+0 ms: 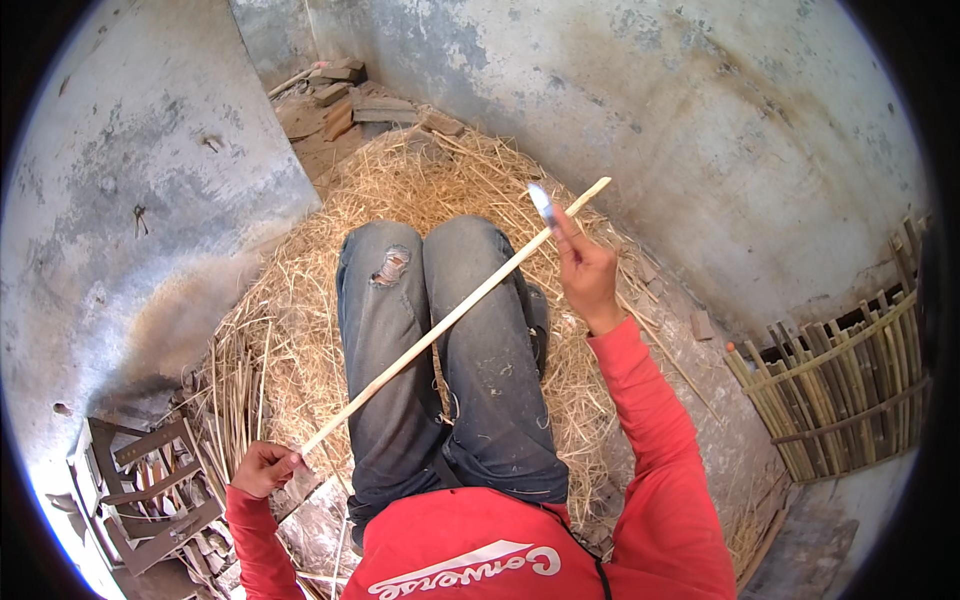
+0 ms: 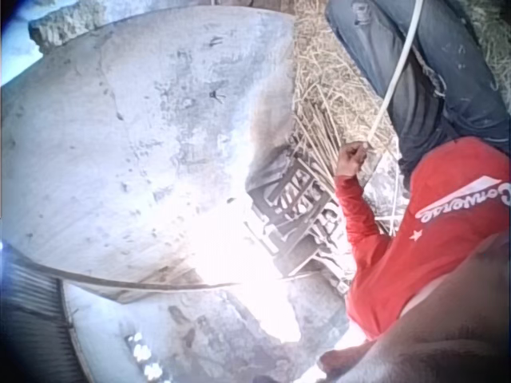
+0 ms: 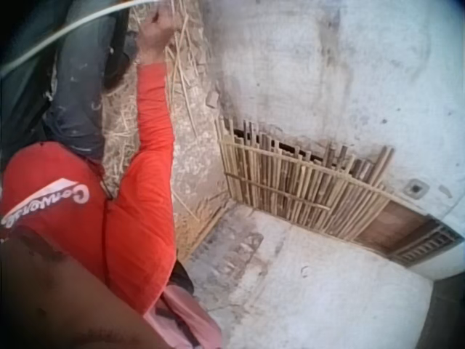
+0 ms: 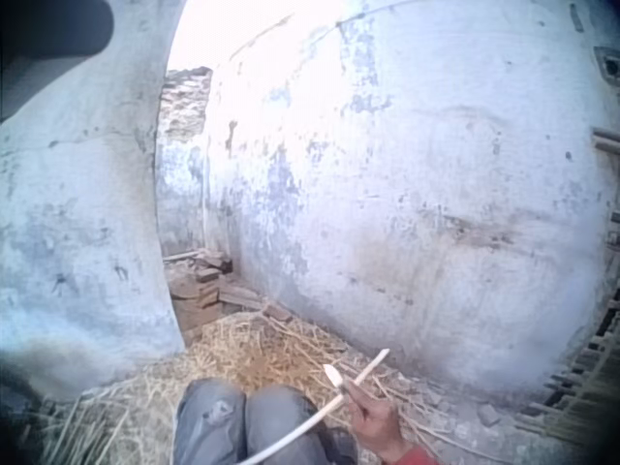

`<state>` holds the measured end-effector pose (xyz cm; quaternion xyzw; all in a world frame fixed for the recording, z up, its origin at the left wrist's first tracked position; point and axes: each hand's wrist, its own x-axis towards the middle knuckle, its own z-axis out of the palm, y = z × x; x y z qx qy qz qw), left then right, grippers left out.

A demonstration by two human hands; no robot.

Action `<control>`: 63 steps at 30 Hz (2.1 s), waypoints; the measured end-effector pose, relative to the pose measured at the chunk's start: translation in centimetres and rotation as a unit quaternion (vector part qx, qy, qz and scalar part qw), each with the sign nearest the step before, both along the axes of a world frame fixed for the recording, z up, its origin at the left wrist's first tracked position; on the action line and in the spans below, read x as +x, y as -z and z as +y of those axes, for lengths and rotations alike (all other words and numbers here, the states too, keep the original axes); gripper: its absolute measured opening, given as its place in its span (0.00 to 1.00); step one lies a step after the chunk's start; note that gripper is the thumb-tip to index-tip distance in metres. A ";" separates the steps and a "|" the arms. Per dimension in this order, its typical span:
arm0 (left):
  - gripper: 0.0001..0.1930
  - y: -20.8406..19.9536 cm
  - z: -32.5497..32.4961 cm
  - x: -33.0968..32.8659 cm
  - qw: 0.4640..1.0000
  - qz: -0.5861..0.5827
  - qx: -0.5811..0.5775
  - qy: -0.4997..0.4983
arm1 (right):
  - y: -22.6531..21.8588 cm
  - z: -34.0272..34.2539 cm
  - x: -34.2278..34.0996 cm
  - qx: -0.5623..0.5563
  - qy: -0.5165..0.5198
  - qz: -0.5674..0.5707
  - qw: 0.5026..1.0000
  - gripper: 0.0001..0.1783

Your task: The person shaves a thin bamboo strip using a knife, holding the strip against their leg and drawing the blade along its length.

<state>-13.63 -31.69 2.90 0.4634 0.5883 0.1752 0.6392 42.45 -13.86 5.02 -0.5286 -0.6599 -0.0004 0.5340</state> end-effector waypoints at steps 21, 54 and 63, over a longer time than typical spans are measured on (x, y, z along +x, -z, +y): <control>0.14 0.2 2.3 7.3 0.983 0.054 0.170 0.045 | -1.6 -4.4 -4.0 -0.063 -0.117 -0.018 0.991 0.19; 0.14 -0.4 0.6 6.3 0.972 0.116 0.203 0.018 | -0.1 -5.8 -6.4 -0.081 -0.143 -0.102 0.981 0.19; 0.15 -1.4 1.2 5.9 0.970 0.130 0.202 0.039 | 0.3 -1.9 -0.5 -0.017 -0.049 0.053 0.997 0.19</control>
